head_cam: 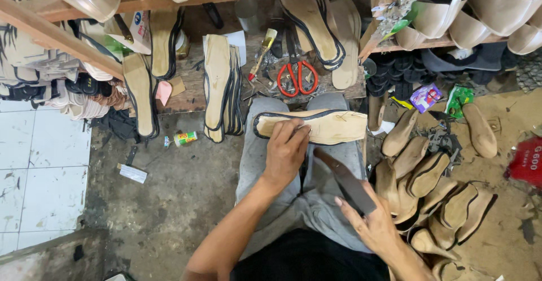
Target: The person repeatedly picks up shoe insoles, aligns a black rubber strip along the edge, and uses red-handled scissors to trim the excess material. The person then places the finished insole aside and repeats the process with the next one.
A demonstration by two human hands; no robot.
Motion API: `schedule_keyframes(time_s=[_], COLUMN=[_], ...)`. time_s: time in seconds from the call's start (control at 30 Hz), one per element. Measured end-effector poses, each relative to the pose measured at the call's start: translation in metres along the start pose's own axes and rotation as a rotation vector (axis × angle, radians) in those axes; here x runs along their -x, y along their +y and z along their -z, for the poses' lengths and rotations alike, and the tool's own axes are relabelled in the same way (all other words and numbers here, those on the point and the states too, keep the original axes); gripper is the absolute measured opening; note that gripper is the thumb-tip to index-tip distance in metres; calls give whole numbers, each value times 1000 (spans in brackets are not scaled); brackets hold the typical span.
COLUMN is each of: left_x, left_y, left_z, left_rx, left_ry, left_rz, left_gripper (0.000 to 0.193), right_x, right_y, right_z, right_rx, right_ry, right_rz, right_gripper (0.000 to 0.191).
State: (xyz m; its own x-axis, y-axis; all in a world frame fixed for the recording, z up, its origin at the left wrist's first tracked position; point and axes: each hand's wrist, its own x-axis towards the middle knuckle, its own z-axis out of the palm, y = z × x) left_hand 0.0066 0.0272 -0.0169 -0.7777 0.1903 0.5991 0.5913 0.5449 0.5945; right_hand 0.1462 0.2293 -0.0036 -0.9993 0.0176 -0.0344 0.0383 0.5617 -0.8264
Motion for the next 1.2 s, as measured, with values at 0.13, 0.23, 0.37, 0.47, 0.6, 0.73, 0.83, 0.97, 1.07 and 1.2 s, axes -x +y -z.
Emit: schedule_keyframes(time_s=[0.13,0.23,0.37,0.47,0.6,0.73,0.83,0.97,1.07,1.2], left_x=[-1,-2,-2,-1,0,1,-1,-2,-4,-4], left_y=[0,0,-1,-2,-4,-4,-3,-2,-2,-1], left_z=[1,3,4,3,1,0,0,1,3,3], left_rx=[2,2,12,1,-10,-11,16,22,20,44], left_ry=[2,-9,-19,-10,-10,-7,-17,-54,-52,-72], left_rz=[-4,4,-8,-10,-2,8,28,46,32,73], left_gripper=[22,22,21,24,20,24,38,54,57,54], right_x=[-16,-29,-34,-36,-39,-39,-39,-42,-40,-44], right_y=[0,0,-5,-7,-6,-5,-6,-4,-1,3], right_z=[-38,-45,-49,-49,-48,-48,-50,-53,-57,-62], right_rx=[-357,-243,-402,-225,-318,-209,-388,-139,-319,-452], right_ry=[232,208,292,228,263,255,293,230,280,311], right_rz=[-42,-96,28,-84,39,1,86,-30,49,262], right_gripper=[28,20,21,18,16,17,17,34,21,22])
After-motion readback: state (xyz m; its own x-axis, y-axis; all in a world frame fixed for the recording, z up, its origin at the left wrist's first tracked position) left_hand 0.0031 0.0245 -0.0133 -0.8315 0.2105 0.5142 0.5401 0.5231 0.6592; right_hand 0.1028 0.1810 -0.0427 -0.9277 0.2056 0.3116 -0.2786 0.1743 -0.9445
